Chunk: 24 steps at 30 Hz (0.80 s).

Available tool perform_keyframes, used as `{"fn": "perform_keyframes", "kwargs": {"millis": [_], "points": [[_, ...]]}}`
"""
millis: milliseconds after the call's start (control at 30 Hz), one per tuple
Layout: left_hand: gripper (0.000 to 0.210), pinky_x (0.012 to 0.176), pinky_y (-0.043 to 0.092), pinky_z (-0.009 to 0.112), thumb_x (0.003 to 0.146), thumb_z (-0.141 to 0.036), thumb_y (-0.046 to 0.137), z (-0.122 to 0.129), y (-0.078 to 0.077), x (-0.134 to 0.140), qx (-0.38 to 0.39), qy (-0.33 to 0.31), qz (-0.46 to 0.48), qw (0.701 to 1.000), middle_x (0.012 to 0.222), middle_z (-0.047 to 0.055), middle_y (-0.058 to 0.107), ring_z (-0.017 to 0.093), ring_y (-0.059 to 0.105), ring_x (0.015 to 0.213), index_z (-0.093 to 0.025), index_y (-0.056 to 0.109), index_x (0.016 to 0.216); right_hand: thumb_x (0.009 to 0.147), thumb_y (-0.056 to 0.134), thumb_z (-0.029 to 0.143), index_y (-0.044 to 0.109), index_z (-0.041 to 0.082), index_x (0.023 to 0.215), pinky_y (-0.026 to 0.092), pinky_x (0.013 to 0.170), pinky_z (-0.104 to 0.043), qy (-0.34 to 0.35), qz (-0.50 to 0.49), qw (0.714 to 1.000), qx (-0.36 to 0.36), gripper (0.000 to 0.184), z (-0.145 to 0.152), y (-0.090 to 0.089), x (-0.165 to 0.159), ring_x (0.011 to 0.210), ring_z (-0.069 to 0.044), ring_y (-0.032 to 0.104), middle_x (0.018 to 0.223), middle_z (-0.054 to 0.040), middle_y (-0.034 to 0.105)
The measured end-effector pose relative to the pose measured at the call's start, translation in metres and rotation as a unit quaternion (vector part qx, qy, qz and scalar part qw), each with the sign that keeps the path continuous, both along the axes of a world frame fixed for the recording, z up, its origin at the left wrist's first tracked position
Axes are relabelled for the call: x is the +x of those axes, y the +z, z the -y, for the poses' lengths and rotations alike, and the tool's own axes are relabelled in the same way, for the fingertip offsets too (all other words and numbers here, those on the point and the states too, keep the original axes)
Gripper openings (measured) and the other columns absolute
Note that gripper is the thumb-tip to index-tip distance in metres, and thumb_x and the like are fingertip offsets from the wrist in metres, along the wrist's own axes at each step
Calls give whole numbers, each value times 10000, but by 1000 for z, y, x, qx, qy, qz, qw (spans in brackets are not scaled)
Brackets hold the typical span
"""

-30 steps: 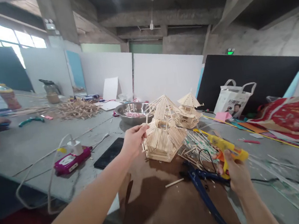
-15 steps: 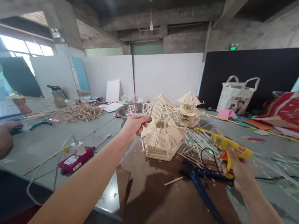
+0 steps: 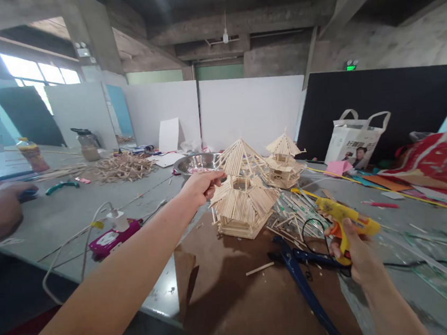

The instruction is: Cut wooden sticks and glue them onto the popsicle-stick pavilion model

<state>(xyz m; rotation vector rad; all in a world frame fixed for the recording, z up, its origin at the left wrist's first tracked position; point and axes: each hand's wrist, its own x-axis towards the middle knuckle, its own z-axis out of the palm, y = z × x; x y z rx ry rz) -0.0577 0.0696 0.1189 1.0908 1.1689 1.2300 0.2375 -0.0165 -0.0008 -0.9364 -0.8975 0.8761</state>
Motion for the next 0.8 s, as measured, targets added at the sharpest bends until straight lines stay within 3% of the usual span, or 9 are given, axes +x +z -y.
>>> {"fn": "perform_keyframes", "kwargs": {"millis": [333, 800], "points": [[148, 327, 55, 187, 626, -258, 617, -2, 3, 0, -45, -2, 13, 999, 402, -24, 489, 2, 188, 257, -117, 575, 609, 646, 583, 445, 536, 173, 796, 349, 261, -189, 1, -1, 1000, 14, 314, 2, 1, -1, 268, -52, 390, 547, 24, 556], [172, 317, 46, 176, 631, -292, 624, -8, 1, -7, -81, -78, 39, 993, 421, -46, 485, -3, 183, 252, -127, 582, 650, 656, 570, 454, 531, 179, 778, 340, 260, -191, 7, 3, 1000, 7, 303, 1, -1, 2, 261, -52, 387, 549, 28, 558]]}}
